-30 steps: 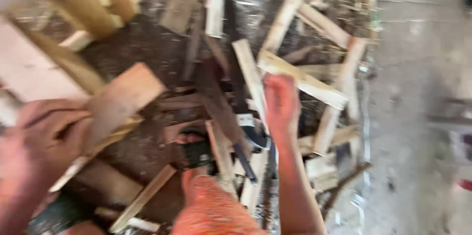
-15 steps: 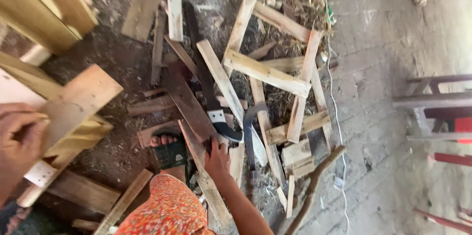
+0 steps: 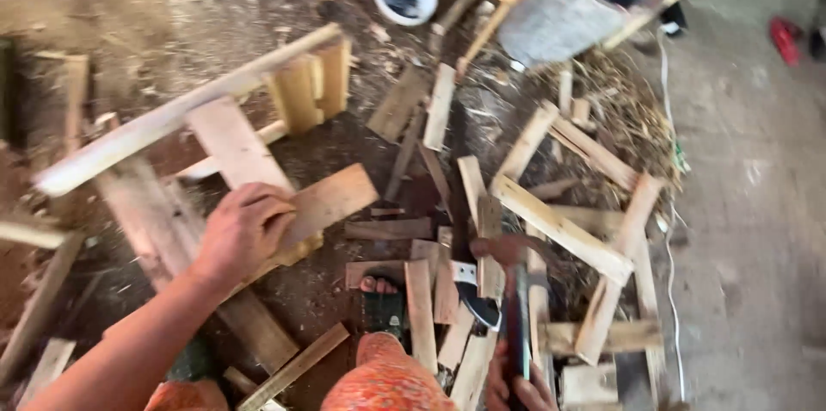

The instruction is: The person hammers nails into a wooden plank resting on a small wooden frame, then positions the plank against a wooden box and presses and fits it into place along the box edge. The person works over a floor covered with scrap wood pieces.

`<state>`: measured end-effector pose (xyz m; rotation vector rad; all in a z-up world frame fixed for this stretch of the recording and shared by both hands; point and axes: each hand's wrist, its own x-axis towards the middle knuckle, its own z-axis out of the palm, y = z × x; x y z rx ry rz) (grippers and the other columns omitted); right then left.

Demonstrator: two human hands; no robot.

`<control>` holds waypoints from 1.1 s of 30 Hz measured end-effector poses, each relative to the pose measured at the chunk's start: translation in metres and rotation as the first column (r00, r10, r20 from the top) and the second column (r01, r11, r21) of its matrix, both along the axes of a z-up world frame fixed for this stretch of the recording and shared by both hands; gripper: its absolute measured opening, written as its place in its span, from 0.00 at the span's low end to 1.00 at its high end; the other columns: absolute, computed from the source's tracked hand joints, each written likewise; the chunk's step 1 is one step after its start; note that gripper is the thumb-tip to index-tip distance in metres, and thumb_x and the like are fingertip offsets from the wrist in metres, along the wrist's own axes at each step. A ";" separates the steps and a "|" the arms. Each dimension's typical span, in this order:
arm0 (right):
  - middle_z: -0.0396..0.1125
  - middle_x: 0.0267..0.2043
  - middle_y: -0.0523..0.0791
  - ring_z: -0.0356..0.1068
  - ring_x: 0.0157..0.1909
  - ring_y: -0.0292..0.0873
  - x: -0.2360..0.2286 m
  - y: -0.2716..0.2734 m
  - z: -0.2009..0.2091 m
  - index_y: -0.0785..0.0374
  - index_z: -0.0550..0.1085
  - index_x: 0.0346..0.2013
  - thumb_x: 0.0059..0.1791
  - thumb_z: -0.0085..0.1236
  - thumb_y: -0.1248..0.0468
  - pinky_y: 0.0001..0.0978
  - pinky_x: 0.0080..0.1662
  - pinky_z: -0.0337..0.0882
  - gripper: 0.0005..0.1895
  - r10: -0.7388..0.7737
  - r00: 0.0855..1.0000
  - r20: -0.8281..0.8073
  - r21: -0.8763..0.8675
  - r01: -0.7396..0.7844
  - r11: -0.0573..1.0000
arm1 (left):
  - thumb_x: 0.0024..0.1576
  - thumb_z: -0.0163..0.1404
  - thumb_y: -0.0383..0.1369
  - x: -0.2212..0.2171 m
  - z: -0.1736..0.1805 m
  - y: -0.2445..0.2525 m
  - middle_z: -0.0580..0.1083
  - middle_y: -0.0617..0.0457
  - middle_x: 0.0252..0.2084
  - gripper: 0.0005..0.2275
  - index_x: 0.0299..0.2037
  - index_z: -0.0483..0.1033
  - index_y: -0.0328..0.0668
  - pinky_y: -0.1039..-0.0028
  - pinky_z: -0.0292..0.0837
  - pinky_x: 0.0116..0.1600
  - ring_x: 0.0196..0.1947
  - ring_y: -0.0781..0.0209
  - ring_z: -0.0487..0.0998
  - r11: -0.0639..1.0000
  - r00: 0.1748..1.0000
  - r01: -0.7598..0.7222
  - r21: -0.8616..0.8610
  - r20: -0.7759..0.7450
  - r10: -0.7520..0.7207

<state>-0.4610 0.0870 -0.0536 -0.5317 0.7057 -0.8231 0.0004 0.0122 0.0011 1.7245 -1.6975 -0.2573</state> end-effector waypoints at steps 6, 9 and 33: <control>0.60 0.12 0.47 0.53 0.09 0.41 0.114 -0.071 0.057 0.68 0.65 0.37 0.35 0.47 0.78 0.32 0.12 0.54 0.16 -0.059 0.697 -0.715 -0.192 -0.115 0.975 | 0.46 0.52 0.29 0.000 0.002 -0.004 0.73 0.56 0.38 0.03 0.27 0.78 0.40 0.74 0.69 0.45 0.35 0.61 0.72 0.999 0.995 0.045 -0.019 0.087 -0.044; 0.70 0.25 0.44 0.65 0.20 0.38 0.171 -0.080 0.073 0.64 0.67 0.47 0.40 0.53 0.65 0.28 0.22 0.66 0.20 -0.065 0.598 -0.799 -0.438 -0.504 0.744 | 0.46 0.51 0.28 0.003 -0.003 -0.007 0.75 0.58 0.34 0.03 0.23 0.78 0.42 0.76 0.71 0.41 0.31 0.65 0.73 0.999 0.999 0.041 -0.028 0.035 -0.040; 0.60 0.22 0.42 0.55 0.14 0.34 0.250 -0.110 0.070 0.61 0.54 0.60 0.47 0.44 0.70 0.22 0.15 0.57 0.26 0.298 0.697 -0.652 -0.378 -0.640 0.669 | 0.51 0.49 0.31 0.008 -0.022 -0.010 0.72 0.55 0.32 0.05 0.29 0.78 0.42 0.76 0.71 0.43 0.32 0.63 0.70 0.994 0.995 0.077 0.079 0.058 -0.081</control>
